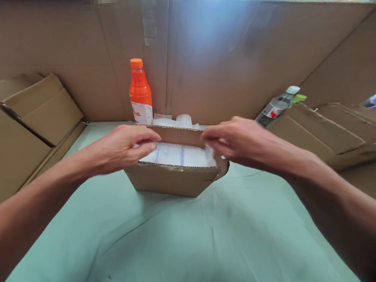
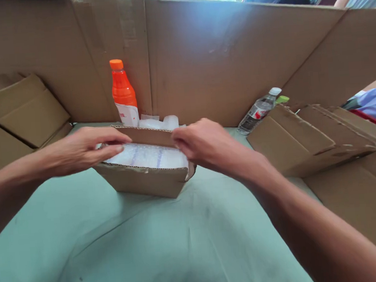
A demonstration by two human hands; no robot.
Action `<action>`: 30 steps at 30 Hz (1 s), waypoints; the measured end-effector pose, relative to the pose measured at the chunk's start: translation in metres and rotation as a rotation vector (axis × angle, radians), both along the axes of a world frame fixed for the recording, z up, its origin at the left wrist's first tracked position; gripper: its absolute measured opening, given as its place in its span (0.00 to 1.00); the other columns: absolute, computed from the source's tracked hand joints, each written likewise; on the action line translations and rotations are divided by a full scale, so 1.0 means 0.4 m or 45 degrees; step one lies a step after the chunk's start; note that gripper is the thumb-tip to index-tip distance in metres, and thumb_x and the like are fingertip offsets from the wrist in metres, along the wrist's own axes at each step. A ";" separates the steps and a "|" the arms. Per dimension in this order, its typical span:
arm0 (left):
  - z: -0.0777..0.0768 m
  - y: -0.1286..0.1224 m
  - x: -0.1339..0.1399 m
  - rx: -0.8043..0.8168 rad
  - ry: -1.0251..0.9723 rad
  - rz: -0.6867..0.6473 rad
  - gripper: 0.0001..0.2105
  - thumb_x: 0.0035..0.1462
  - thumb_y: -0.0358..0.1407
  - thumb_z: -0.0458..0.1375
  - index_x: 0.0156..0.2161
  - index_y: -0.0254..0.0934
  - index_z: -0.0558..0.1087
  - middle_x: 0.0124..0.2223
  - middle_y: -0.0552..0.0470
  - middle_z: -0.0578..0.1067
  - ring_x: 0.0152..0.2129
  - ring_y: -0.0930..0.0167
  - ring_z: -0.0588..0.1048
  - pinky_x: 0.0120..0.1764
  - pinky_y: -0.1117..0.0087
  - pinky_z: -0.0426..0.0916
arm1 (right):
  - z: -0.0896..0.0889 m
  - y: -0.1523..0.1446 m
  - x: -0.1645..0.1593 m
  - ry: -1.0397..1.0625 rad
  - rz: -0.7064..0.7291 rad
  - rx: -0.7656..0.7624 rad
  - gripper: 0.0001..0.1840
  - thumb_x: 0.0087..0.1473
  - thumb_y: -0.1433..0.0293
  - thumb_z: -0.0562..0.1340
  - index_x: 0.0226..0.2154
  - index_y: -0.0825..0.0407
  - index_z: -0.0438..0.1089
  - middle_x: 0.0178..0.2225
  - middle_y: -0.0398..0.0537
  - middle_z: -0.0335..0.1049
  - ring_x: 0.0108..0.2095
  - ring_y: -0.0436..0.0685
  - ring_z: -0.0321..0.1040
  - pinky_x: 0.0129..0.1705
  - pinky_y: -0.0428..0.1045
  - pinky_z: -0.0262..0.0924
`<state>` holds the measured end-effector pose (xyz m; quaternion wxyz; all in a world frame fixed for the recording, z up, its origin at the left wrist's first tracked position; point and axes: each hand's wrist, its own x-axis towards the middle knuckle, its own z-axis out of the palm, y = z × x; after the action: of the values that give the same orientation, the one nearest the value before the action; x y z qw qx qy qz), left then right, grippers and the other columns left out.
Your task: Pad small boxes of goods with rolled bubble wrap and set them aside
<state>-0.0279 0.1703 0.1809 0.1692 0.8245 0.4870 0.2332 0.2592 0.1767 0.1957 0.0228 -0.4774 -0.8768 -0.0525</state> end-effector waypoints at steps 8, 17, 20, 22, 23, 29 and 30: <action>-0.299 -0.146 -0.139 -0.162 -0.862 0.538 0.33 0.50 0.47 0.67 0.60 0.40 0.67 0.59 0.43 0.73 0.52 0.60 0.75 0.53 0.56 0.72 | -0.294 -0.168 0.121 0.918 -0.397 -0.147 0.26 0.55 0.53 0.63 0.50 0.51 0.71 0.41 0.53 0.79 0.35 0.59 0.75 0.29 0.50 0.67; -0.367 -0.102 0.130 -0.348 -1.279 0.261 0.24 0.51 0.40 0.65 0.54 0.38 0.72 0.54 0.46 0.77 0.51 0.63 0.75 0.54 0.63 0.71 | -0.374 -0.186 0.144 0.928 -0.591 -0.150 0.26 0.53 0.48 0.61 0.39 0.53 0.74 0.33 0.54 0.78 0.34 0.67 0.74 0.35 0.58 0.69; -0.366 -0.182 0.128 -0.454 -1.276 0.238 0.23 0.54 0.39 0.65 0.56 0.40 0.72 0.58 0.46 0.76 0.52 0.64 0.76 0.55 0.64 0.71 | -0.375 -0.288 0.177 0.871 -0.590 -0.082 0.23 0.55 0.50 0.61 0.38 0.52 0.75 0.36 0.55 0.79 0.37 0.69 0.75 0.35 0.58 0.71; -0.373 -0.230 0.082 -0.454 -1.261 0.402 0.22 0.53 0.42 0.66 0.52 0.39 0.74 0.53 0.46 0.79 0.49 0.64 0.78 0.53 0.64 0.73 | -0.386 -0.336 0.152 0.893 -0.496 -0.120 0.21 0.56 0.53 0.63 0.44 0.52 0.74 0.40 0.55 0.78 0.40 0.68 0.76 0.38 0.58 0.72; -0.376 -0.248 0.053 -0.428 -1.245 0.482 0.21 0.52 0.44 0.67 0.50 0.38 0.75 0.51 0.46 0.80 0.48 0.63 0.78 0.52 0.64 0.73 | -0.395 -0.347 0.134 0.923 -0.440 -0.131 0.23 0.56 0.54 0.64 0.48 0.52 0.73 0.44 0.56 0.77 0.44 0.68 0.75 0.41 0.59 0.73; -0.399 -0.311 -0.050 -0.415 -1.022 0.817 0.26 0.44 0.49 0.71 0.47 0.40 0.76 0.42 0.50 0.80 0.36 0.68 0.79 0.38 0.72 0.76 | -0.467 -0.279 0.108 1.291 -0.237 -0.272 0.64 0.46 0.42 0.69 0.72 0.49 0.37 0.71 0.61 0.45 0.69 0.72 0.48 0.67 0.68 0.50; -0.406 -0.317 -0.049 -0.428 -1.029 0.849 0.27 0.43 0.49 0.71 0.48 0.40 0.75 0.37 0.53 0.80 0.31 0.70 0.78 0.32 0.74 0.75 | -0.476 -0.262 0.111 1.350 -0.204 -0.351 0.69 0.43 0.40 0.69 0.72 0.49 0.33 0.72 0.61 0.41 0.70 0.72 0.45 0.69 0.68 0.46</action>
<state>-0.0475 0.0436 0.0186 0.3892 0.4321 0.6486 0.4910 0.3034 0.0717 0.0053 0.3945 -0.5023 -0.7049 0.3087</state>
